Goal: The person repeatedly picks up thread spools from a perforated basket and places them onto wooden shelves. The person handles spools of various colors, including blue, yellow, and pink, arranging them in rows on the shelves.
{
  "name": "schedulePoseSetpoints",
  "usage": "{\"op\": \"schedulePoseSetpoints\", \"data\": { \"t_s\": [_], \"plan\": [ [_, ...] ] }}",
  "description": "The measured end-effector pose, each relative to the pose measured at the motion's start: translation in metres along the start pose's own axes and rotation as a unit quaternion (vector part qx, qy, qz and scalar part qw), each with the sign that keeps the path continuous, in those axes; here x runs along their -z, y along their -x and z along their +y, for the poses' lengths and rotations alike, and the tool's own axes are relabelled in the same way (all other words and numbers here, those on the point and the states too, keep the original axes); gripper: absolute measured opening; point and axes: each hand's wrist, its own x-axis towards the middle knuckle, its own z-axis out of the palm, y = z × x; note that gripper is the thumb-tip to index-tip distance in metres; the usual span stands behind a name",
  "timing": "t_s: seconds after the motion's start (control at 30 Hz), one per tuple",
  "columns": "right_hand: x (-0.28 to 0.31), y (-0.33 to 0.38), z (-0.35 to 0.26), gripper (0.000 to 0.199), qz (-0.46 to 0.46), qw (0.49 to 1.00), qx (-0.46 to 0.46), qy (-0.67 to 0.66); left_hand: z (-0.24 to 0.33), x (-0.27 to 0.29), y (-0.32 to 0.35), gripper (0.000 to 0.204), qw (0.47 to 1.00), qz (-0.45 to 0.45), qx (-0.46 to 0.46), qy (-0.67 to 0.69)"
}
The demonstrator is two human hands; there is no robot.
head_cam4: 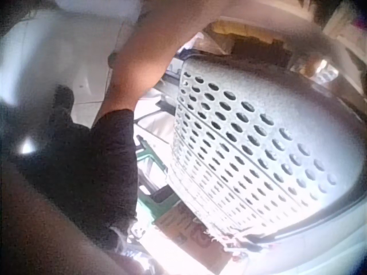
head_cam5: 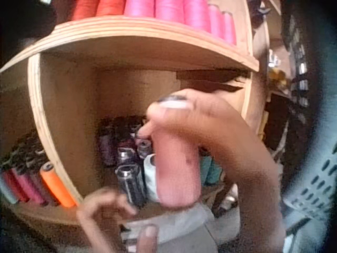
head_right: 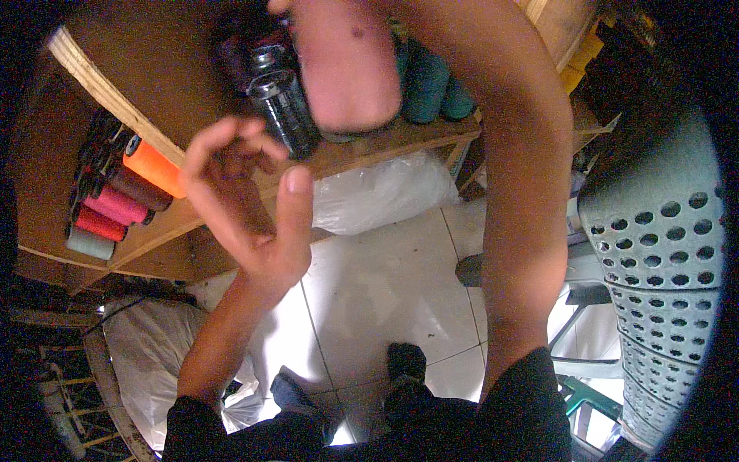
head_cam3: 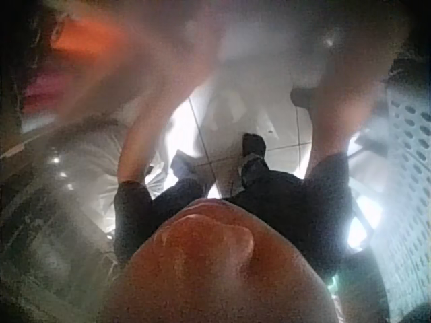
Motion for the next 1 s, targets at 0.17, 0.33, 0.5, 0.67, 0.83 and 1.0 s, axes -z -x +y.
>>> {"op": "schedulePoseSetpoints", "data": {
  "t_s": [0.17,0.33,0.5,0.67,0.83,1.0],
  "plan": [
    [0.008,0.005,-0.007,0.038,-0.221,0.962,-0.079,-0.142,0.026,-0.020,-0.020,0.061,0.928,-0.053,0.208,0.304],
    [-0.018,-0.005,0.019,0.032,-0.172,0.980,0.091,0.029,0.033,-0.002,-0.011,0.063,0.910,-0.066,0.313,0.264],
    [-0.017,-0.113,0.048,0.026,-0.130,0.979,0.034,0.156,0.015,0.010,0.030,0.060,0.945,-0.089,0.265,0.167],
    [-0.083,-0.208,0.091,0.035,-0.186,0.805,0.127,0.549,-0.022,-0.003,0.055,0.064,0.981,-0.061,0.184,0.000],
    [-0.106,-0.192,0.106,0.039,-0.152,0.811,0.062,0.562,-0.021,-0.003,0.048,0.065,0.992,-0.036,0.090,-0.085],
    [-0.105,-0.199,0.107,0.041,-0.139,0.796,0.018,0.589,-0.017,-0.002,0.036,0.070,0.979,-0.088,0.066,-0.171]
  ]
}}
